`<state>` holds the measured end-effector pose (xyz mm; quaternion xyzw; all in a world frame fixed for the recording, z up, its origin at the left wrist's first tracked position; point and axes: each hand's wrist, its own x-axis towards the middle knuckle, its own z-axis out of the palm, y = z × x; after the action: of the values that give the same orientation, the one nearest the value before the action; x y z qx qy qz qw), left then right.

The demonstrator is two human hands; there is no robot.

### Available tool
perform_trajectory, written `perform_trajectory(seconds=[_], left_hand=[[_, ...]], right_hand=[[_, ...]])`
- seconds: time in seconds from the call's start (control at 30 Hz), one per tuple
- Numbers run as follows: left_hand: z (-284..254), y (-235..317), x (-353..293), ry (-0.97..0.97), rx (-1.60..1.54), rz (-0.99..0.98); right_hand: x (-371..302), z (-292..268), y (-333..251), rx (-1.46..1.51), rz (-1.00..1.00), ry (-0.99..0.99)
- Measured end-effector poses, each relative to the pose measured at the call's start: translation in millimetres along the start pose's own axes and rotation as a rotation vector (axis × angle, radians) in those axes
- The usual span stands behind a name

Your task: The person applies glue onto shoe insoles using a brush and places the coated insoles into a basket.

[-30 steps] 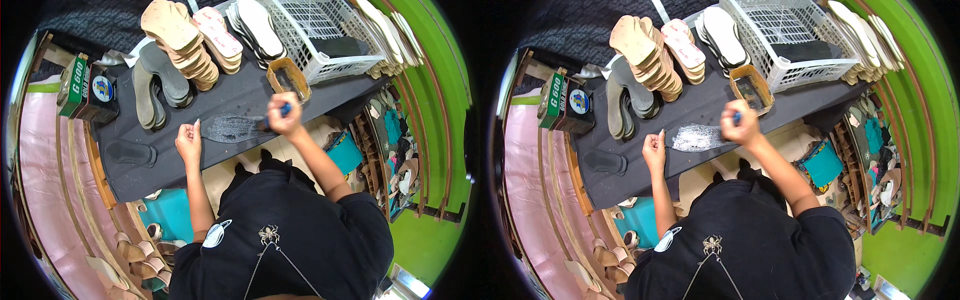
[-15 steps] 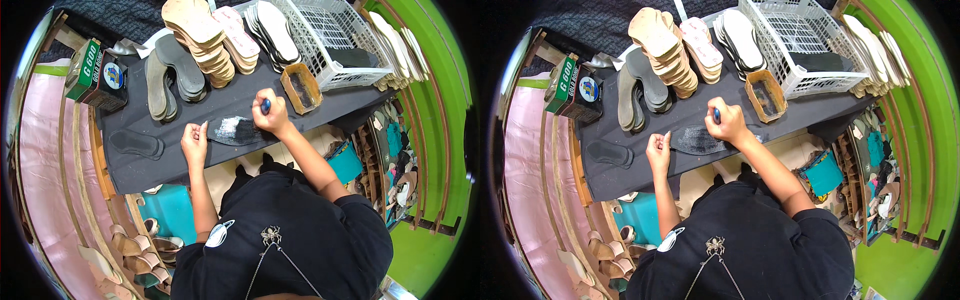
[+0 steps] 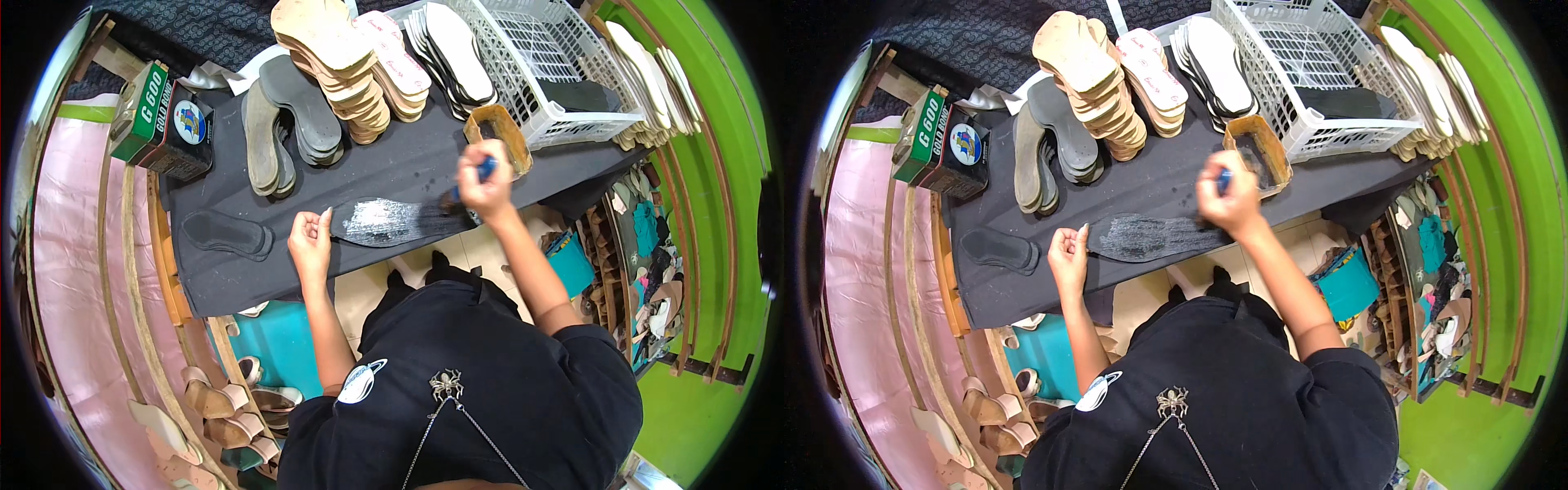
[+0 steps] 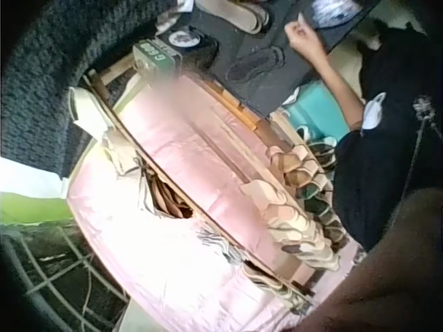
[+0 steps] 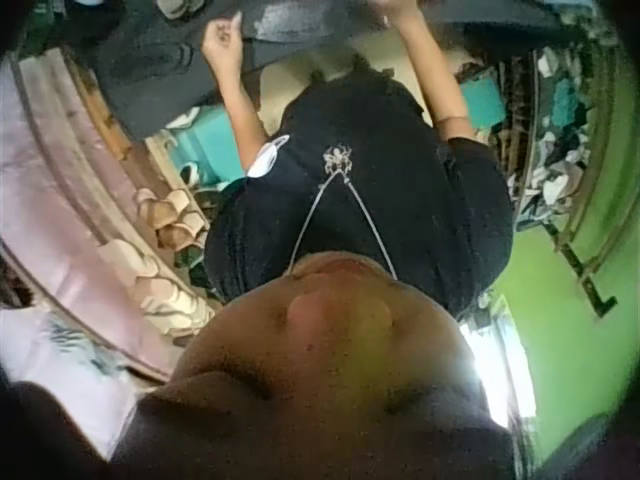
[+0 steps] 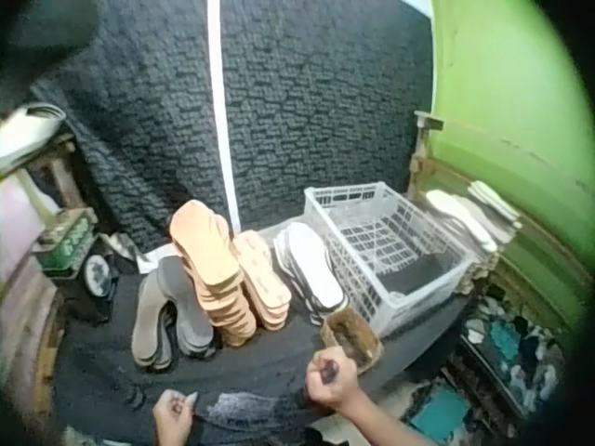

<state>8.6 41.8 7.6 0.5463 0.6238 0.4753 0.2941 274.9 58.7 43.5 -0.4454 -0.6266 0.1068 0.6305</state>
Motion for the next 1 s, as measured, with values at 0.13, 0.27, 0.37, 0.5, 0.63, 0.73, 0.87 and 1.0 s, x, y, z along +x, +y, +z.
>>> perform_trajectory(seconds=[0.13,0.27,0.37,0.5,0.63,0.73,0.87,1.0], left_hand=[[-4.9,-3.4,0.1,-0.018,0.015,-0.007],[-7.7,-7.3,-1.0,-0.002,0.018,0.0],[-9.7,0.2,1.3,0.013,0.047,0.004],[-10.6,-1.9,2.9,-0.005,0.08,0.042],[-7.4,-1.1,3.7,-0.015,0.115,0.072],[-8.3,-0.4,6.3,-0.025,0.105,0.062],[-14.6,-7.6,7.4,-0.038,0.107,0.069],[-12.7,-4.9,9.7,-0.058,0.097,0.105]], right_hand=[[3.0,44.2,-16.7,-0.002,-0.044,-0.176],[-4.3,16.2,5.2,0.053,0.047,-0.005],[-9.4,-19.9,12.4,0.206,0.181,0.135],[-8.8,-31.0,11.0,-0.168,0.036,0.027],[-1.1,22.0,-8.8,-0.057,-0.144,0.04],[-8.3,22.8,-4.2,-0.091,-0.042,-0.029],[-20.8,-26.4,13.7,-0.01,0.138,0.177],[-21.0,-44.1,9.8,-0.107,0.086,0.176]])
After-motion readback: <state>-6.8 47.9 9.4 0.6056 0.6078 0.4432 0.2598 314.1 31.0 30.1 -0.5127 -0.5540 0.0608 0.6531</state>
